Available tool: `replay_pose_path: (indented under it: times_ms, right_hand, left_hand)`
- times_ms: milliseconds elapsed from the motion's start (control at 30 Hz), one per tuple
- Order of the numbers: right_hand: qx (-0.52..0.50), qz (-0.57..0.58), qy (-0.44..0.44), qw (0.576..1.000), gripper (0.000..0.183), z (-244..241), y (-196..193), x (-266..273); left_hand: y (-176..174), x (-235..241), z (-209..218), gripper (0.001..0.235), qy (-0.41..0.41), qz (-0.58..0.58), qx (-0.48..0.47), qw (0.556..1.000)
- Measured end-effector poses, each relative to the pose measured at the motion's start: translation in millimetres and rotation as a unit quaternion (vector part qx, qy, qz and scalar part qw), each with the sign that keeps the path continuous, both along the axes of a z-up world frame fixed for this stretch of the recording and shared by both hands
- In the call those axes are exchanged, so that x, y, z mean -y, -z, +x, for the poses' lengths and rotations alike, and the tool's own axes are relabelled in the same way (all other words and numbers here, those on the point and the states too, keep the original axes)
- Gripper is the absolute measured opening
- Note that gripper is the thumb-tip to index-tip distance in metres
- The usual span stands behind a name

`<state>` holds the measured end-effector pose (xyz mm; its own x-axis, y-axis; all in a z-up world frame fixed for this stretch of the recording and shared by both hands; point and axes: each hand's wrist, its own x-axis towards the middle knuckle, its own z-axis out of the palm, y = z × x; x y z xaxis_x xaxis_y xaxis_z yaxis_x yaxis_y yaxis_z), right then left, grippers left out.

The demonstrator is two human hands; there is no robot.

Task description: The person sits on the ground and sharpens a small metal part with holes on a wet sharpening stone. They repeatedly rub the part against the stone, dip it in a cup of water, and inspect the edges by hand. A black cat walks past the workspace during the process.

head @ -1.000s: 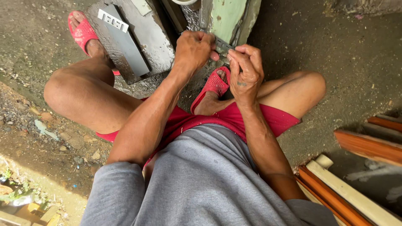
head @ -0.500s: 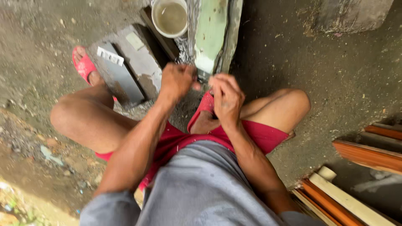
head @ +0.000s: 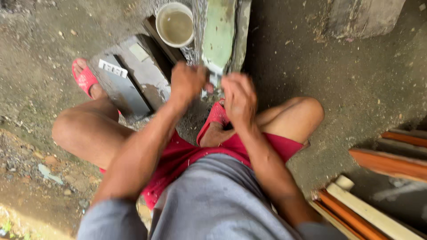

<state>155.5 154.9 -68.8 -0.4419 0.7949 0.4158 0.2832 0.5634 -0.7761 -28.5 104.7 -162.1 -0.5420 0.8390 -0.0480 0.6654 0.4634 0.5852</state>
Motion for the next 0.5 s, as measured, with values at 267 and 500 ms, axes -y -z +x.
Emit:
replay_pose_path:
  times_ms: [267,500]
  right_hand:
    - [-0.003,-0.039,-0.010,0.999,0.010,-29,9,-67]
    - [0.005,0.002,-0.011,1.000,0.010,-17,19,-29]
  left_hand:
    - [-35,-92,-36,0.042,0.246,-0.067,-0.237,0.938]
    - [6,-34,-21,0.026,0.107,-0.037,-0.072,0.991]
